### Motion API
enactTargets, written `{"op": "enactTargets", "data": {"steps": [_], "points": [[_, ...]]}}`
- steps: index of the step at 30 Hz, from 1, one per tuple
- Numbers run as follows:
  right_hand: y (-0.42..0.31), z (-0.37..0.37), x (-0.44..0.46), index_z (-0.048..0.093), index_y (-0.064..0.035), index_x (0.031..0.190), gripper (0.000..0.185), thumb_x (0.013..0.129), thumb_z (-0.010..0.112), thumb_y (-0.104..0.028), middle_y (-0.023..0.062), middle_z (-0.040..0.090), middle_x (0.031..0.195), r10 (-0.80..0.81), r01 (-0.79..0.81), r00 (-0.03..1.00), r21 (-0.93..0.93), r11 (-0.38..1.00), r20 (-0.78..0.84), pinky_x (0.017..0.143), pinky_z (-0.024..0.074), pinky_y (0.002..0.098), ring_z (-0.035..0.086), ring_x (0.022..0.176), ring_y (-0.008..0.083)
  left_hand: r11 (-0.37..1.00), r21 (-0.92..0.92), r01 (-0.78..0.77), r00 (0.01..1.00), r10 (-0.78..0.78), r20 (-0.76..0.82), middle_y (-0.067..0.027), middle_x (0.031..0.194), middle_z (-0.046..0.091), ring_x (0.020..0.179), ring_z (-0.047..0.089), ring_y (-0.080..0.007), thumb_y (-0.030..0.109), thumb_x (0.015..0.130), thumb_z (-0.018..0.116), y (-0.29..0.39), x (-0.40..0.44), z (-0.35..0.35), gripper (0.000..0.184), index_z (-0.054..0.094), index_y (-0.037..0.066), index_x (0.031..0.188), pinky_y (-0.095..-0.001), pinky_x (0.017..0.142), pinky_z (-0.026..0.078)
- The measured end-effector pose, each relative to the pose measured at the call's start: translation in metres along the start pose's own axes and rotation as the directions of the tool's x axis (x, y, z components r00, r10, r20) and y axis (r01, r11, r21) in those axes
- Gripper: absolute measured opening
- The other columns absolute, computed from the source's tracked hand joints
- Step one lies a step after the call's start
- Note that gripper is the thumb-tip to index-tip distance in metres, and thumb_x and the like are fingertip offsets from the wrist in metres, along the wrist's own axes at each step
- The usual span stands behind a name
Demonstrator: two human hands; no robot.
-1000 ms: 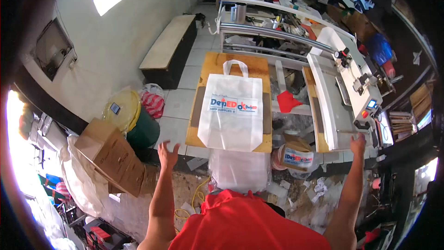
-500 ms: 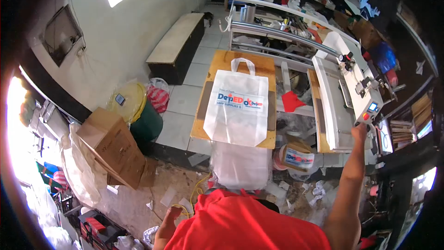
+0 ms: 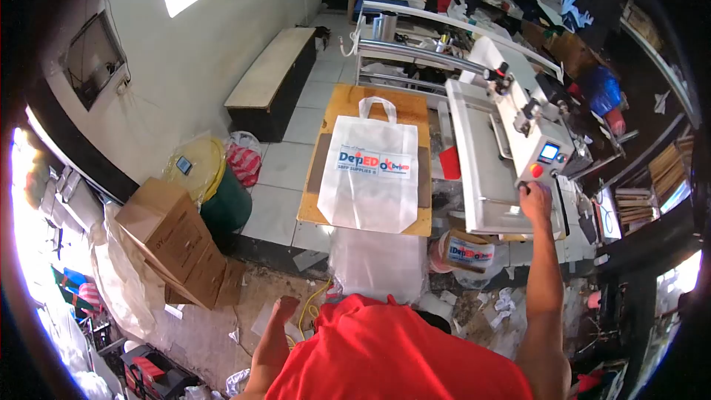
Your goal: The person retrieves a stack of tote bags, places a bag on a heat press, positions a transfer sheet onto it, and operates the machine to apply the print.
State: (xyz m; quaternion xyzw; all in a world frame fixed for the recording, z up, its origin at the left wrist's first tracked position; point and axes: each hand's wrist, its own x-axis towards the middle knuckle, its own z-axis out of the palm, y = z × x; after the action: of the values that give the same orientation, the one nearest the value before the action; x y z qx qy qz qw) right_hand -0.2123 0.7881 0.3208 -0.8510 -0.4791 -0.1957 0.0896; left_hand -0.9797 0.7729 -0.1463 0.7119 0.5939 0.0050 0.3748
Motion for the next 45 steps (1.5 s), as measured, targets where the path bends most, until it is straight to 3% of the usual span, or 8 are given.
{"op": "enactTargets", "data": {"steps": [7, 14, 16, 20, 25, 34, 35, 45], "points": [[-0.101, 0.006, -0.014, 0.06, -0.0055, 0.067, 0.038, 0.084, 0.068, -0.038, 0.0146, 0.063, 0.075, -0.283, 0.315, 0.949, 0.369, 0.874, -0.139, 0.075, 0.042, 0.0507, 0.059, 0.077, 0.0365, 0.744, 0.618, -0.253, 0.959, 0.11, 0.26, 0.0025, 0.116, 0.069, 0.106, 0.065, -0.0216, 0.021, 0.077, 0.065, 0.022, 0.016, 0.0, 0.037, 0.069, 0.023, 0.113, -0.0358, 0.091, 0.053], [-0.229, 0.012, -0.03, 0.061, -0.0092, 0.07, 0.035, 0.086, 0.065, -0.039, 0.0106, 0.064, 0.074, -0.325, 0.421, 0.898, 0.363, 0.831, -0.296, 0.078, 0.035, 0.0497, 0.06, 0.078, 0.0327, 0.938, 0.165, 0.306, 0.886, -0.344, 0.31, 0.0028, 0.114, 0.069, 0.108, 0.064, -0.0174, 0.025, 0.077, 0.067, 0.037, -0.032, -0.022, 0.043, 0.066, 0.024, 0.12, -0.0333, 0.09, 0.054], [-0.261, 0.008, -0.035, 0.061, -0.0098, 0.07, 0.034, 0.087, 0.064, -0.039, 0.0101, 0.064, 0.075, -0.332, 0.431, 0.892, 0.36, 0.827, -0.305, 0.078, 0.0345, 0.049, 0.06, 0.079, 0.0321, 0.841, 0.493, -0.222, 0.95, 0.073, 0.304, 0.0015, 0.108, 0.07, 0.095, 0.068, -0.0151, 0.025, 0.08, 0.066, 0.002, -0.032, -0.001, 0.037, 0.067, 0.022, 0.117, -0.034, 0.08, 0.058], [-0.323, -0.003, -0.044, 0.058, -0.0112, 0.069, 0.033, 0.088, 0.063, -0.039, 0.0076, 0.064, 0.075, -0.339, 0.44, 0.889, 0.367, 0.82, -0.308, 0.078, 0.0325, 0.0466, 0.06, 0.081, 0.0291, 0.833, 0.536, -0.138, 0.959, -0.023, 0.283, -0.0002, 0.103, 0.071, 0.08, 0.069, -0.0134, 0.023, 0.083, 0.065, -0.028, -0.044, 0.013, 0.031, 0.068, 0.018, 0.113, -0.0338, 0.07, 0.06], [-0.367, -0.007, -0.05, 0.056, -0.0119, 0.068, 0.034, 0.088, 0.063, -0.038, 0.0059, 0.062, 0.072, -0.341, 0.467, 0.873, 0.392, 0.793, -0.35, 0.078, 0.0314, 0.0463, 0.059, 0.079, 0.0275, 0.725, -0.323, 0.608, 0.793, -0.57, 0.215, -0.013, 0.103, 0.072, 0.095, 0.069, -0.0285, 0.05, 0.084, 0.057, -0.013, -0.098, -0.006, 0.044, 0.073, 0.016, 0.106, -0.0403, 0.085, 0.054], [-0.334, -0.052, -0.071, 0.06, -0.0071, 0.106, 0.024, 0.084, 0.066, -0.016, 0.0122, 0.06, 0.102, -0.366, 0.619, 0.785, 0.604, 0.502, -0.5, 0.092, 0.0374, 0.0463, 0.055, 0.101, 0.0316, 0.905, -0.424, 0.022, 0.962, -0.134, -0.236, -0.0068, 0.07, 0.069, 0.062, 0.067, -0.0203, 0.045, 0.082, 0.064, -0.088, -0.155, 0.063, 0.038, 0.073, 0.01, 0.093, -0.0367, 0.059, 0.054], [-0.314, -0.06, -0.082, 0.058, -0.0062, 0.114, 0.031, 0.084, 0.064, -0.011, 0.0139, 0.058, 0.109, -0.346, 0.612, 0.79, 0.635, 0.471, -0.506, 0.095, 0.0385, 0.0459, 0.054, 0.106, 0.0331, 0.592, -0.535, 0.603, 0.727, -0.684, 0.063, -0.0084, 0.068, 0.068, 0.06, 0.066, -0.0199, 0.042, 0.084, 0.063, -0.011, -0.166, 0.021, 0.036, 0.073, 0.009, 0.091, -0.0376, 0.058, 0.054], [-0.057, 0.101, -0.159, 0.056, -0.0043, 0.108, 0.018, 0.096, 0.057, -0.019, 0.0111, 0.064, 0.099, 0.211, -0.43, 0.897, 0.878, 0.211, 0.389, 0.08, 0.0502, 0.0349, 0.063, 0.087, 0.0214, 0.944, -0.122, 0.307, 0.944, -0.318, -0.085, -0.0184, 0.101, 0.069, 0.098, 0.065, -0.0355, 0.038, 0.089, 0.052, 0.111, -0.184, 0.062, 0.038, 0.07, 0.005, 0.093, -0.0453, 0.086, 0.051]]}}
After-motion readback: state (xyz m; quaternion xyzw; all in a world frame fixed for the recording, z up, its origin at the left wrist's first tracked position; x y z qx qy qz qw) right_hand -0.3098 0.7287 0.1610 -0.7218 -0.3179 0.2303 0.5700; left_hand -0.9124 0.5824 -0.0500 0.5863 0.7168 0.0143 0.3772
